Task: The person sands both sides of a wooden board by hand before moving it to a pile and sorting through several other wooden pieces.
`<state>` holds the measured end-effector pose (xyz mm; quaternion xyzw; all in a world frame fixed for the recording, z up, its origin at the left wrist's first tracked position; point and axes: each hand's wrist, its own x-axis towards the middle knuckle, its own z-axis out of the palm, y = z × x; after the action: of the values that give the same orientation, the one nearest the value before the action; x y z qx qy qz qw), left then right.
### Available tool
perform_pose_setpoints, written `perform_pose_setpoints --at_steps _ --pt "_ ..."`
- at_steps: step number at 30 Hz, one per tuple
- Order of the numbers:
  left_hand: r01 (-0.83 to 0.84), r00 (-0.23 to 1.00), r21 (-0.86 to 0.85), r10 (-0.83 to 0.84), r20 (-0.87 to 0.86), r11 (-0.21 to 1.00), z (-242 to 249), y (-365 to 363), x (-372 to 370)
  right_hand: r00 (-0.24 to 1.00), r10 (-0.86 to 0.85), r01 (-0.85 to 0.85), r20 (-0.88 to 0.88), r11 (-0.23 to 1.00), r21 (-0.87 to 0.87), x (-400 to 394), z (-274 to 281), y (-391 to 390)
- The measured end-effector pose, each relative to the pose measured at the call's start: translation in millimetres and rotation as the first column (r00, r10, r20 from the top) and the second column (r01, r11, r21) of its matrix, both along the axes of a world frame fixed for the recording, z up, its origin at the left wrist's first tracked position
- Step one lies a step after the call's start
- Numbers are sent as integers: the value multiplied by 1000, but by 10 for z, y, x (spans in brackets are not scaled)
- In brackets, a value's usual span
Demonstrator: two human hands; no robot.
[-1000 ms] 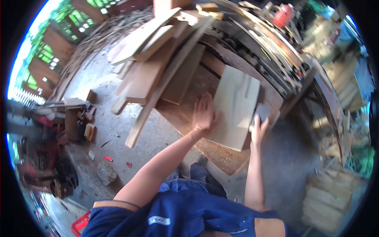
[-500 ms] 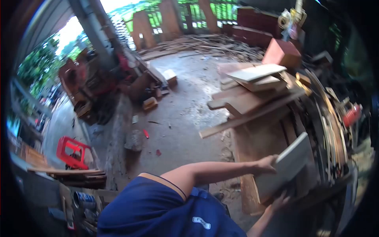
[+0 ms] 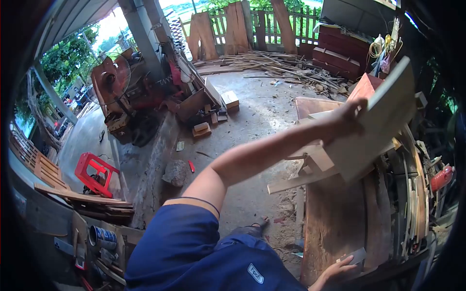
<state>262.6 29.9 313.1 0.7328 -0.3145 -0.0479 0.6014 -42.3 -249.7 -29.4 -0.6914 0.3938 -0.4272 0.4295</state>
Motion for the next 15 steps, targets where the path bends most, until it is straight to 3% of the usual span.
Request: perform_pose_setpoints --at_steps 1,3,4,5,7,8,9,11,15 --pt "-88 987 95 74 143 992 35 81 245 997 66 -60 -42 988 139 -55 -66 -101" --pt "-194 972 210 159 172 958 222 310 474 997 24 -16 -72 995 101 -13 -1 -39" --pt "-215 949 181 162 269 960 124 362 770 995 -9 17 -98 997 72 13 79 37" --pt "-239 954 193 192 231 952 4 398 1050 993 -30 37 -110 997 67 52 161 129" --pt "-324 907 240 228 355 915 -212 443 1477 969 -111 66 -221 977 -201 122 367 301" --pt "-324 893 231 216 394 918 -362 456 1710 963 -134 85 -235 975 -207 128 388 318" --pt "-355 890 295 224 397 887 -487 435 1893 942 -188 77 -279 927 -367 145 396 333" --pt "-400 875 430 198 442 809 -761 386 2252 883 -278 46 -377 853 -520 217 525 452" --pt "-312 928 620 92 360 720 -1368 139 2718 754 -354 129 -553 906 -403 292 522 498"
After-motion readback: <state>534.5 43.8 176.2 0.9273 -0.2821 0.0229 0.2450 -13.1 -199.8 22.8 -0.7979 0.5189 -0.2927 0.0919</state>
